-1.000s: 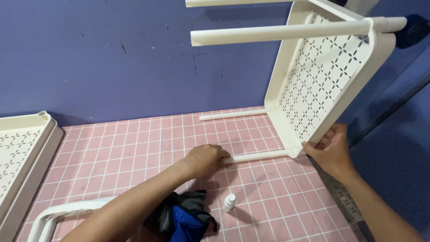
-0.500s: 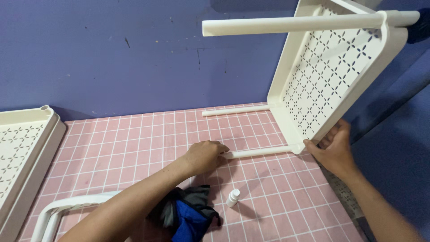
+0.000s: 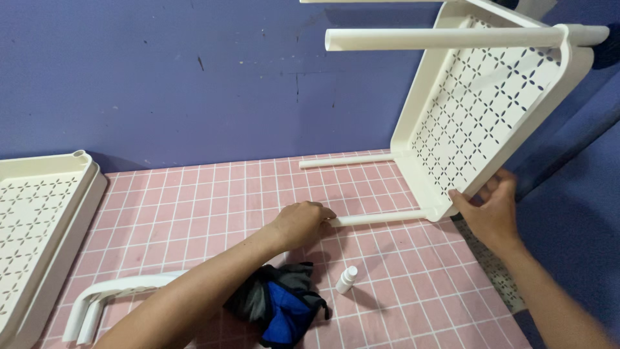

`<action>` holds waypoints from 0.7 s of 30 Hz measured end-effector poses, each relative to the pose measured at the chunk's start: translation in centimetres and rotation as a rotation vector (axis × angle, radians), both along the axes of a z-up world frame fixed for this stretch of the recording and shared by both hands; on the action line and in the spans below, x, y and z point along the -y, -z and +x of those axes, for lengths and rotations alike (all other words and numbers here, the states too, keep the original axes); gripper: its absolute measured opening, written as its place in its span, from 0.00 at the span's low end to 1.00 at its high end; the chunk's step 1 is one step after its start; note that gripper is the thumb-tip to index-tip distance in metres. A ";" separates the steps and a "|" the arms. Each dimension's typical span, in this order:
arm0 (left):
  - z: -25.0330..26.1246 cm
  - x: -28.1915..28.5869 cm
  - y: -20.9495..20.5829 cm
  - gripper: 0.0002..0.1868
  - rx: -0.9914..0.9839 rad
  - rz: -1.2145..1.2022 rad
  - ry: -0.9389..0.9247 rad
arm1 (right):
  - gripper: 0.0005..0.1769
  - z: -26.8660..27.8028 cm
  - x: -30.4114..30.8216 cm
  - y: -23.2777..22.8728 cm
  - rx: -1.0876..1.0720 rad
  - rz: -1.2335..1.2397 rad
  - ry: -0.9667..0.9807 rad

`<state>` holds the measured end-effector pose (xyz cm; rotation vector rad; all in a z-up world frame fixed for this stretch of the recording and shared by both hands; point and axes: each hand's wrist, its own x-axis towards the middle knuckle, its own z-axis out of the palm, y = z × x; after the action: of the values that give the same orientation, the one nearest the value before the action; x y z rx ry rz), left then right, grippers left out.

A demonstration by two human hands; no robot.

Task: The person assembles a white plastic rolling cart by inserting vertical poles into tray corners and connecting horizontal crossbars. They handle multiple trays and poles, aligning and securing each component to build the frame.

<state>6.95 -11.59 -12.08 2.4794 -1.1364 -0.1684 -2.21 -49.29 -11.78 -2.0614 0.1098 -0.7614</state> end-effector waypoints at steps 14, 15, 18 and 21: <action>-0.1 -5.5 -2.0 0.15 0.044 0.046 -0.080 | 0.40 -0.8 -7.2 -4.0 0.031 -0.009 -0.072; -0.2 -6.1 -1.9 0.15 0.049 0.054 -0.088 | 0.39 -0.7 -7.7 -4.0 0.003 -0.020 -0.054; -0.5 -7.5 -1.6 0.14 0.050 0.096 -0.121 | 0.39 -0.5 -9.0 -4.1 0.002 -0.047 -0.120; -0.4 -8.1 -1.2 0.13 0.056 0.116 -0.134 | 0.38 -0.2 -9.9 -4.3 -0.033 -0.051 -0.127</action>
<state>6.56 -3.50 -10.91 2.6686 -1.0038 -0.1298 -2.36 -39.40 -7.47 -2.1081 -0.0220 -0.6586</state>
